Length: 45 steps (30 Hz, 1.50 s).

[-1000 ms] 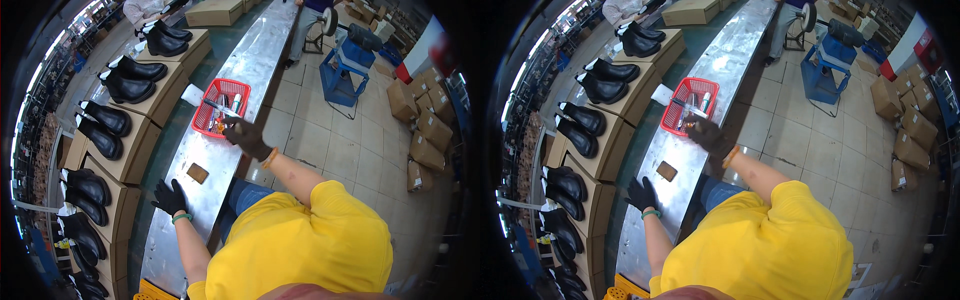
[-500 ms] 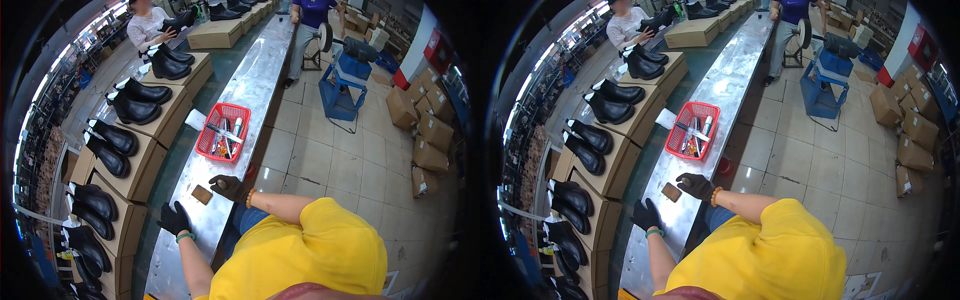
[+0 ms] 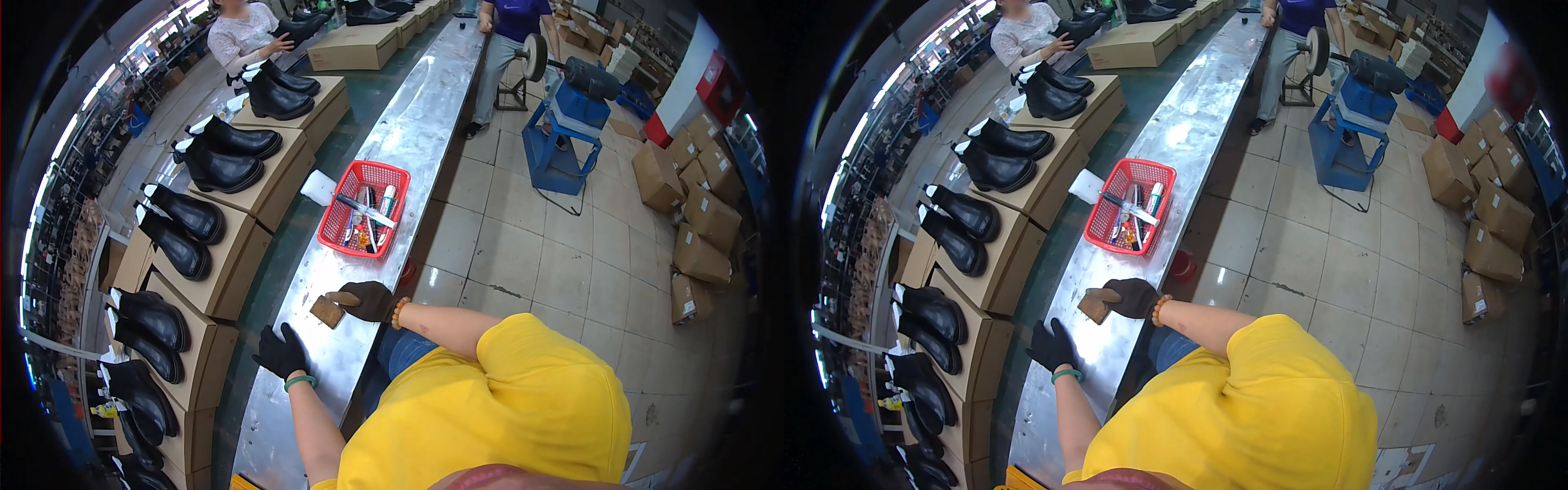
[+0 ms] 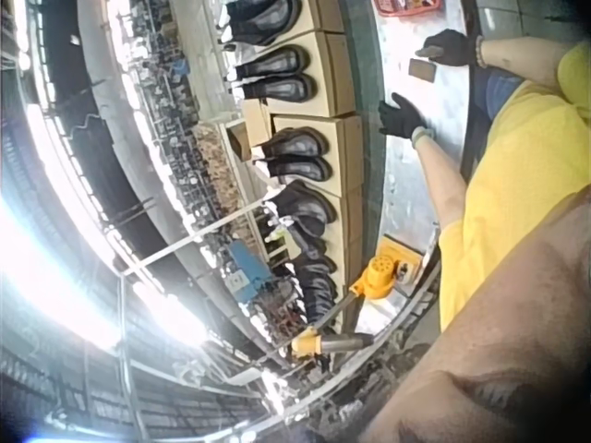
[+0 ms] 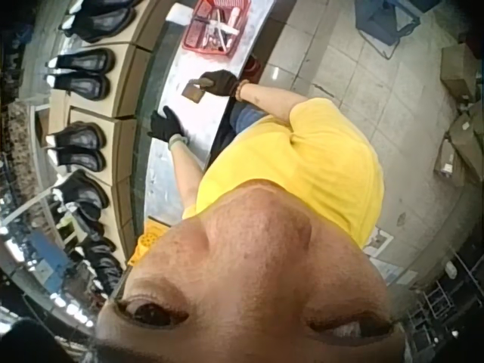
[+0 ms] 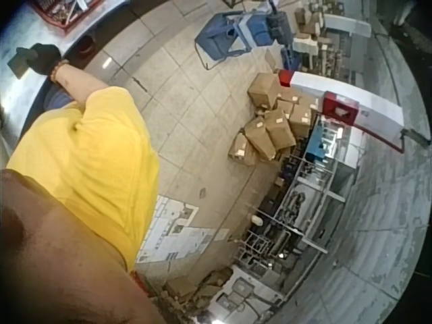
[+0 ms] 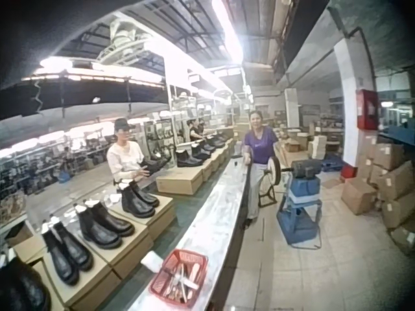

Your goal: The person polishes black leather boots using a wooden block. They pick up boots from a conveyor belt, rub the surface with the block, and place them back on the belt. The process is repeated for multiple boots in a factory setting.

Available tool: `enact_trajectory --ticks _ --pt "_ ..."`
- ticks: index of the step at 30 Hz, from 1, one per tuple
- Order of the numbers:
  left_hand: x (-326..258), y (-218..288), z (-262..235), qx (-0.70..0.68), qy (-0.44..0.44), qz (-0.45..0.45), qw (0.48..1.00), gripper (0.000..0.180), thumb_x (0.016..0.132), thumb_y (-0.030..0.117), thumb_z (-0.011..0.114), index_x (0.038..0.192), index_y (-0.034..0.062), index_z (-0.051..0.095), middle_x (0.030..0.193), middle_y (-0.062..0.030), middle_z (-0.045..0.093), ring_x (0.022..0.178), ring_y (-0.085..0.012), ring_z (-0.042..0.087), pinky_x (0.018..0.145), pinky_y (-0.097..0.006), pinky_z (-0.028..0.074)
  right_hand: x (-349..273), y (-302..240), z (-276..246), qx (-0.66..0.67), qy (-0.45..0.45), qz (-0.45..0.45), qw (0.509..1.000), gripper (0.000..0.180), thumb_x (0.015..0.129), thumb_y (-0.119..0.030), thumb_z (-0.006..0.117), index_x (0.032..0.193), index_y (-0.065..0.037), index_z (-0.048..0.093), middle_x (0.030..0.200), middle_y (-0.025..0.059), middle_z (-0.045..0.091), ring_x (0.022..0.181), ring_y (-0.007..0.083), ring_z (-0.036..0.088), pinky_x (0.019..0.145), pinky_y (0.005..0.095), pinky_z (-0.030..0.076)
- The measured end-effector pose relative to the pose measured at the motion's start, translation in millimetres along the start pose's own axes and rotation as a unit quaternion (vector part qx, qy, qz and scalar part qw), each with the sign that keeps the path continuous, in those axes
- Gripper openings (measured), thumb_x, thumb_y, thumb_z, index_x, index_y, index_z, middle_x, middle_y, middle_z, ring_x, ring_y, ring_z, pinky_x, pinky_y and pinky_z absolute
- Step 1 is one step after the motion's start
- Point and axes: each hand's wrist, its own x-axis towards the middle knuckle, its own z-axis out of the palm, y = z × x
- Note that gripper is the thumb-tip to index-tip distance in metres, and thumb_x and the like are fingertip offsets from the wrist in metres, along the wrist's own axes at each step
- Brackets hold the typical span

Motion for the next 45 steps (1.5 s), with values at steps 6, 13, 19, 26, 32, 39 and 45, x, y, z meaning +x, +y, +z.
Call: enact_trajectory --ticks 6,13,19,26,32,39,45 --pt "-1 -7 6 -0.002 0.004 -0.005 1.0 0.05 0.088 0.047 0.046 0.121 0.0104 0.055 0.12 -0.0108 0.058 0.115 -0.0272 0.051 0.107 -0.055 0.02 -3 7 14 0.003 -0.037 -0.001 0.999 0.016 0.082 -0.027 0.057 0.091 -0.013 0.059 0.083 0.012 0.065 0.078 0.0336 0.062 0.067 0.0427 0.049" --pt "-3 -12 6 0.017 -0.001 0.008 1.0 0.052 0.088 0.047 0.046 0.125 0.0118 0.051 0.126 -0.0104 0.054 0.12 -0.0274 0.047 0.108 -0.055 0.019 -2 -1 13 -0.032 -0.071 -0.009 0.997 0.017 0.083 -0.026 0.052 0.088 -0.013 0.061 0.08 0.0117 0.064 0.076 0.0322 0.063 0.066 0.0433 0.049" --pt "-2 -13 8 0.021 -0.004 0.006 1.0 0.052 0.088 0.047 0.046 0.126 0.0118 0.051 0.128 -0.0099 0.053 0.119 -0.0273 0.047 0.108 -0.055 0.019 -6 8 24 -0.02 -0.049 -0.022 0.998 0.015 0.081 -0.027 0.055 0.085 -0.012 0.059 0.077 0.0121 0.064 0.074 0.0333 0.063 0.066 0.0449 0.049" --pt "-2 -9 -4 0.021 -0.038 -0.005 0.999 0.052 0.089 0.047 0.045 0.127 0.0122 0.05 0.129 -0.0097 0.051 0.123 -0.0277 0.044 0.106 -0.058 0.019 -4 -7 15 -0.038 -0.076 0.003 0.996 0.014 0.08 -0.026 0.058 0.086 -0.013 0.06 0.078 0.0115 0.064 0.075 0.0329 0.063 0.066 0.0442 0.049" --pt "-7 -5 -9 0.071 -0.074 -0.06 0.993 0.058 0.089 0.052 0.041 0.138 0.0188 0.039 0.144 -0.0123 0.035 0.135 -0.0325 0.028 0.105 -0.064 0.013 -8 -2 22 -0.034 -0.047 -0.02 0.998 0.013 0.079 -0.025 0.058 0.086 -0.013 0.059 0.076 0.0117 0.064 0.073 0.0334 0.062 0.065 0.0451 0.049" --pt "-5 -7 -11 0.064 -0.102 -0.071 0.99 0.062 0.089 0.055 0.038 0.141 0.0202 0.035 0.147 -0.0124 0.031 0.137 -0.0326 0.024 0.107 -0.063 0.009 -10 -1 26 -0.04 -0.038 -0.037 0.998 0.011 0.079 -0.023 0.058 0.085 -0.013 0.059 0.075 0.012 0.063 0.071 0.034 0.062 0.062 0.0454 0.049" --pt "-8 -13 -9 0.054 -0.097 -0.068 0.991 0.062 0.089 0.054 0.039 0.14 0.0189 0.036 0.145 -0.0118 0.034 0.135 -0.0319 0.028 0.107 -0.062 0.009 -6 -17 18 -0.037 -0.046 -0.012 0.998 0.011 0.079 -0.022 0.057 0.084 -0.013 0.06 0.074 0.0122 0.063 0.07 0.0338 0.062 0.062 0.045 0.049"
